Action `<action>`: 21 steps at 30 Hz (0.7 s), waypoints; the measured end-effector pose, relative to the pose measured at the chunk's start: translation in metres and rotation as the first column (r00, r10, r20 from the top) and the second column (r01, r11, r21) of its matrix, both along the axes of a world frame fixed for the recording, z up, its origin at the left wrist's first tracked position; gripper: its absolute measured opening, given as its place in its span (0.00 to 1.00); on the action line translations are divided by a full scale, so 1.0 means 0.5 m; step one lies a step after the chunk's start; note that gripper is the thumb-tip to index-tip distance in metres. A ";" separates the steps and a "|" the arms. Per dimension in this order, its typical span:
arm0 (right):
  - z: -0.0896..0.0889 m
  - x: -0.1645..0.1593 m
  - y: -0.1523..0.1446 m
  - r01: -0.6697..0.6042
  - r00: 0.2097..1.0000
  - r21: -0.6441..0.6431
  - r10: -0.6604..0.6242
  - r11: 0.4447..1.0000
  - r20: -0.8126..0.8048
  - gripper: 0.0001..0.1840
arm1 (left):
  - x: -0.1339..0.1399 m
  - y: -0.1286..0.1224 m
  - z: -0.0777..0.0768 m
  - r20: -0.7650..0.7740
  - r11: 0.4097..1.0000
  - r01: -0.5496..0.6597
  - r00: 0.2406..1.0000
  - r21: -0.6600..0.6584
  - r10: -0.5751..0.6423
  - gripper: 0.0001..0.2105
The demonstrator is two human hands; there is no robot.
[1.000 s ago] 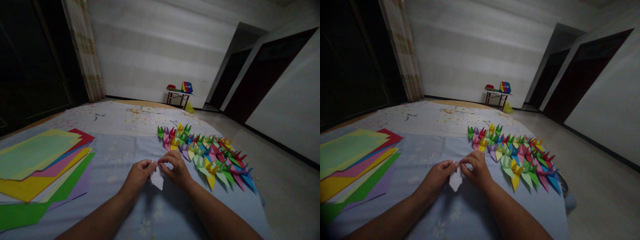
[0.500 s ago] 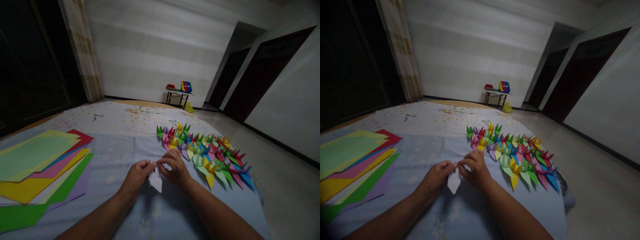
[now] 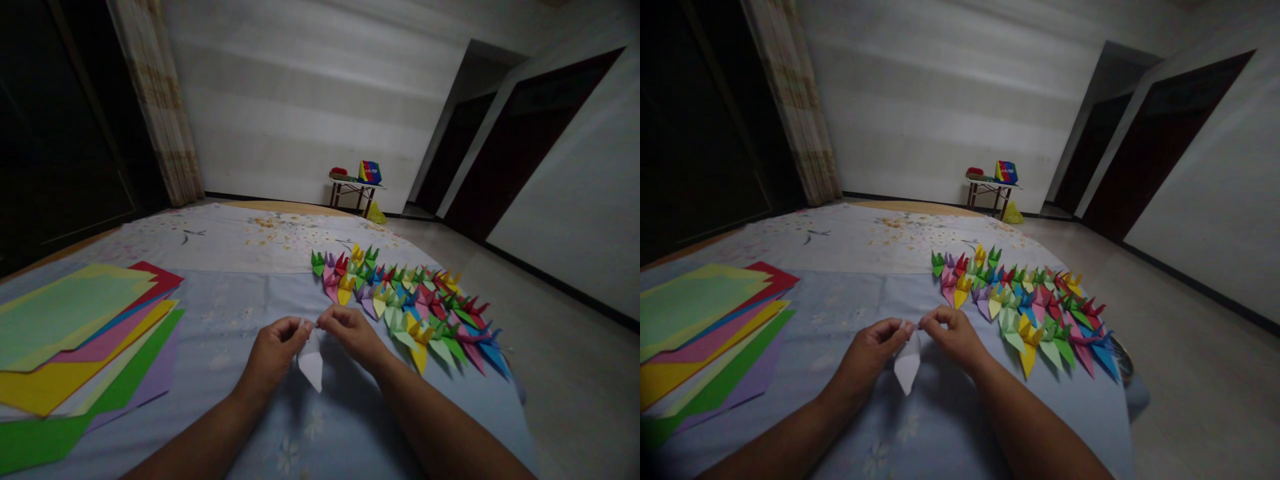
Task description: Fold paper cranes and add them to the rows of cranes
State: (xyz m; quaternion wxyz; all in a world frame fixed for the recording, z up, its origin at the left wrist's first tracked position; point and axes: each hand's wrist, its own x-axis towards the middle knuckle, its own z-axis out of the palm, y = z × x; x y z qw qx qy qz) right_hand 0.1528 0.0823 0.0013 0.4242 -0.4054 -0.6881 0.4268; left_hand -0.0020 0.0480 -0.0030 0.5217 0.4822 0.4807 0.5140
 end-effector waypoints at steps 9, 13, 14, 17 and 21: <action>-0.002 -0.003 -0.003 -0.037 0.996 -0.167 0.022 0.985 -0.091 0.15 | 0.000 -0.001 0.001 -0.059 0.999 -0.016 0.998 0.047 0.018 0.11; 0.001 -0.006 -0.004 -0.035 0.997 -0.157 0.023 0.987 -0.075 0.16 | -0.001 -0.001 0.002 -0.061 0.998 -0.016 0.998 0.054 0.019 0.11; 0.001 -0.006 -0.004 -0.028 0.998 -0.152 0.019 0.988 -0.064 0.16 | -0.001 -0.001 0.002 -0.057 0.998 -0.017 0.998 0.054 0.020 0.11; 0.002 -0.006 -0.004 -0.012 0.999 -0.133 0.007 0.991 -0.042 0.15 | 0.000 0.000 0.000 -0.045 0.999 -0.013 0.999 0.046 0.015 0.12; 0.000 -0.004 -0.003 -0.012 1.000 -0.112 0.009 0.994 -0.021 0.12 | -0.001 0.001 -0.004 -0.034 0.999 -0.002 0.999 0.044 0.004 0.11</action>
